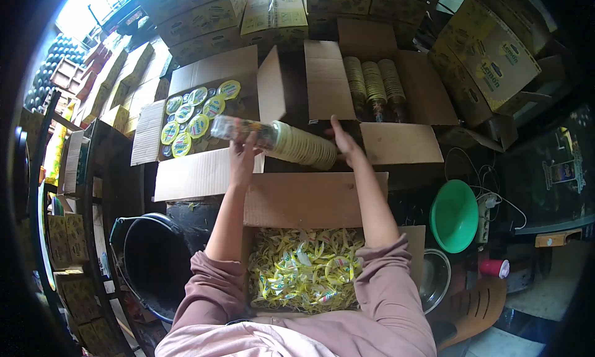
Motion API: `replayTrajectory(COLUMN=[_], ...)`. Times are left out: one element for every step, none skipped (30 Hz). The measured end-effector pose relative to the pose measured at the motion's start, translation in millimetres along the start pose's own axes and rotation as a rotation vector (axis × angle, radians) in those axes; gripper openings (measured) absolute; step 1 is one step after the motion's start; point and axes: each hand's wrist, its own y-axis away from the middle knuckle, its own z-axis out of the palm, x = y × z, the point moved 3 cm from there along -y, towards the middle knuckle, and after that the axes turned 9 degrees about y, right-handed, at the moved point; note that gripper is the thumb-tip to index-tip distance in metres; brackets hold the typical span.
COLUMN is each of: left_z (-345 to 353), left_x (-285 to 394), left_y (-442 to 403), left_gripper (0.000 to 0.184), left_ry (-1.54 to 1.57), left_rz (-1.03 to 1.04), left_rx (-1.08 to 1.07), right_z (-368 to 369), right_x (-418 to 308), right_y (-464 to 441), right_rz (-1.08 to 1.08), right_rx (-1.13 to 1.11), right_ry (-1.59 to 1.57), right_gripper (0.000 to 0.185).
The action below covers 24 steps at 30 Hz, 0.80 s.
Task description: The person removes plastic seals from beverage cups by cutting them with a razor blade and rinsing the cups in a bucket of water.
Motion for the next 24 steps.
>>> replayTrajectory(left_z=[0,-2,-4,-5,-7,-7,-6,-3,3,8,13,18,28,37,47,58,70,78,88,95,93,91,88,84], left_x=[9,10,10,10,6,6,7,7,12,14,16,19,26,29,31,32,31,51,68,79,82,83,85,85], left_y=[8,12,14,17,16,15,15,14,16,16,14,11,7,0,-6,-12,-18,-11,-1,12,22,34,50,67], left_gripper=[0.039,0.039,0.04,0.04,0.044,0.046,0.047,0.048,0.052,0.052,0.052,0.053,0.054,0.056,0.057,0.059,0.065,0.084,0.084,0.083,0.079,0.076,0.072,0.068], left_ry=[0.05,0.129,0.208,0.287,0.352,0.388,0.424,0.463,0.42,0.37,0.317,0.262,0.234,0.319,0.405,0.491,0.598,0.061,0.034,0.008,0.017,0.028,0.008,-0.013], left_rz=[-0.065,-0.085,-0.104,-0.123,-0.173,-0.197,-0.222,-0.247,-0.252,-0.257,-0.262,-0.265,-0.211,-0.208,-0.205,-0.203,-0.156,0.067,0.116,0.164,0.198,0.235,0.275,0.312], left_rx=[0.078,0.133,0.187,0.24,0.238,0.226,0.212,0.197,0.191,0.174,0.156,0.135,0.029,-0.058,-0.146,-0.232,-0.18,-0.263,-0.233,-0.202,-0.175,-0.147,-0.128,-0.107], right_z=[-5,-9,-12,-13,-13,-13,-11,-12,-13,-15,-17,-16,-15,-15,-17,-18,-20,-22,-28,-40,-51,-63,-75,-85], right_x=[-9,-17,-26,-31,-35,-36,-35,-31,-26,-21,-9,0,9,17,21,25,28,29,28,25,21,17,15,15], right_y=[13,27,41,52,62,71,79,86,94,100,97,96,96,94,93,93,92,91,91,90,88,81,68,50], right_rz=[-0.072,-0.145,-0.222,-0.356,-0.493,-0.63,-0.707,-0.673,-0.636,-0.593,-0.596,-0.571,-0.541,-0.512,-0.505,-0.496,-0.487,-0.476,-0.469,-0.46,-0.451,-0.472,-0.46,-0.446], right_rx=[0.018,0.035,0.032,0.049,0.066,0.085,0.168,0.227,0.286,0.345,0.332,0.258,0.183,0.108,0.099,0.088,0.074,0.058,0.129,0.2,0.271,0.352,0.406,0.46], right_ry=[-0.071,-0.142,-0.293,-0.295,-0.297,-0.298,-0.339,-0.234,-0.127,-0.023,-0.044,-0.209,-0.373,-0.537,-0.654,-0.768,-0.883,-0.998,-1.019,-1.039,-1.06,-1.041,-1.037,-1.033], right_gripper=[0.076,0.07,0.051,0.048,0.045,0.043,0.034,0.03,0.027,0.024,0.019,0.019,0.018,0.018,0.019,0.021,0.022,0.023,0.024,0.024,0.025,0.025,0.026,0.027])
